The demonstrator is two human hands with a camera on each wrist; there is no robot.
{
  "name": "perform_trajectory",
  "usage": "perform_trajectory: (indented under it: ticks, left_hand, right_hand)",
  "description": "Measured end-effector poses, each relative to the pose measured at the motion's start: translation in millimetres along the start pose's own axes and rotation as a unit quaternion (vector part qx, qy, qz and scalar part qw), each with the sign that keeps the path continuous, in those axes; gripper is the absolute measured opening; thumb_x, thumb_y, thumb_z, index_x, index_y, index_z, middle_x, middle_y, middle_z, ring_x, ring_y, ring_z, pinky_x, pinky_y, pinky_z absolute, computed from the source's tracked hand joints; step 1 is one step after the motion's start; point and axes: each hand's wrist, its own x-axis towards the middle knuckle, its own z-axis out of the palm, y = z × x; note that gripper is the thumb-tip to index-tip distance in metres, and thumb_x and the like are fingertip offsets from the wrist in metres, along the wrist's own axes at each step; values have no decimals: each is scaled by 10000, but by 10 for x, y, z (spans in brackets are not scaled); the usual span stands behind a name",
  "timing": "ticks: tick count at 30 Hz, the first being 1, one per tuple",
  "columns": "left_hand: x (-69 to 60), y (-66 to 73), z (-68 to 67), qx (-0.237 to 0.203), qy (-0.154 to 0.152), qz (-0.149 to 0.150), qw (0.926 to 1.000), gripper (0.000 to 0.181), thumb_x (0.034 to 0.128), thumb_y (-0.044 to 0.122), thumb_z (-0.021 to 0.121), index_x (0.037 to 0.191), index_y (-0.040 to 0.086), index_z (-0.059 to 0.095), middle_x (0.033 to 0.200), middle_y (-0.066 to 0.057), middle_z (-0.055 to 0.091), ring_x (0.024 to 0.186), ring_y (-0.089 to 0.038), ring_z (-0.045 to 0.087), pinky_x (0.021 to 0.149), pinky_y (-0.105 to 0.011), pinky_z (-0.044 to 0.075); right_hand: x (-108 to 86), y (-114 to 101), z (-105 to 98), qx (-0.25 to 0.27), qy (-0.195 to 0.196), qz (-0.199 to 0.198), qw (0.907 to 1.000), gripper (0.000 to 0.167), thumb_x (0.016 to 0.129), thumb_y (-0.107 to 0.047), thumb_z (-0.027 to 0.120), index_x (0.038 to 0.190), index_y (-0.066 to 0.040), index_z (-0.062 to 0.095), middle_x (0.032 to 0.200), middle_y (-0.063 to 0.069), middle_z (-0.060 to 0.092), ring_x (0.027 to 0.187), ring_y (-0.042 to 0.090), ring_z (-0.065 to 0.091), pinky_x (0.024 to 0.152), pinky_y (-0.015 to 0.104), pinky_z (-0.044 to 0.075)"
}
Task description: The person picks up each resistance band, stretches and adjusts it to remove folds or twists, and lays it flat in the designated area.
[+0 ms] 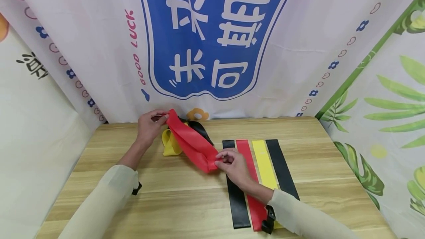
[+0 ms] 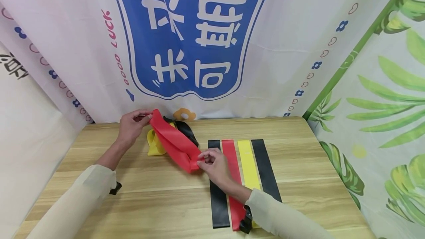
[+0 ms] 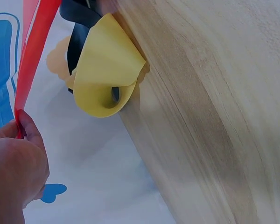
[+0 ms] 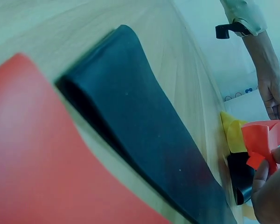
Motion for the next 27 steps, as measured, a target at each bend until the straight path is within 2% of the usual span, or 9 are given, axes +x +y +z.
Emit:
perform_trajectory:
  ticks: [4,8,13,15,22,27]
  left_hand:
    - [4,-7,-16,-164,-147,-111,9997,248,1040,149,696,1255,48,769,1165,-165,735,994,-311,655,800,-230,600]
    - [10,-8,-31,-278,-236,-288,9989,249,1037,125,696,1258,37,769,1178,-183,736,1020,-334,681,808,-204,601]
    - [5,1,-50,-355,-162,-444,9983,259,1034,112,697,1262,10,763,1208,-214,738,945,-183,720,808,-160,590]
    - [6,13,-54,-435,-124,-490,9978,261,1034,109,695,1262,-2,760,1213,-227,736,904,-119,717,805,-154,588]
    - [17,50,-63,-553,-81,-544,9970,258,1034,96,691,1254,-22,756,1203,-242,728,874,-105,696,776,-144,585]
    - [20,53,-59,-572,-51,-563,9968,259,1035,84,686,1255,-38,749,1200,-251,725,859,-94,693,775,-145,587]
  right_hand:
    - [-4,-20,-13,-13,-217,331,9992,142,869,-50,868,995,-76,808,1007,105,708,813,190,638,695,194,543]
    - [-6,-24,-24,40,-478,647,9967,223,879,-44,856,1090,-53,782,1028,124,730,826,195,649,699,201,567]
    - [-8,-15,-40,203,-637,861,9940,434,884,-11,840,1273,9,650,1135,179,737,905,204,712,788,252,624]
    - [-5,-11,-49,187,-713,933,9929,465,889,-17,838,1301,18,626,1148,182,737,930,201,726,815,274,632]
    - [4,3,-88,33,-882,1092,9901,218,936,-60,804,1130,13,739,1052,129,749,883,185,716,848,315,636]
    - [10,10,-110,139,-807,1369,9872,165,969,-94,776,1103,-1,750,1020,92,754,888,208,711,880,349,633]
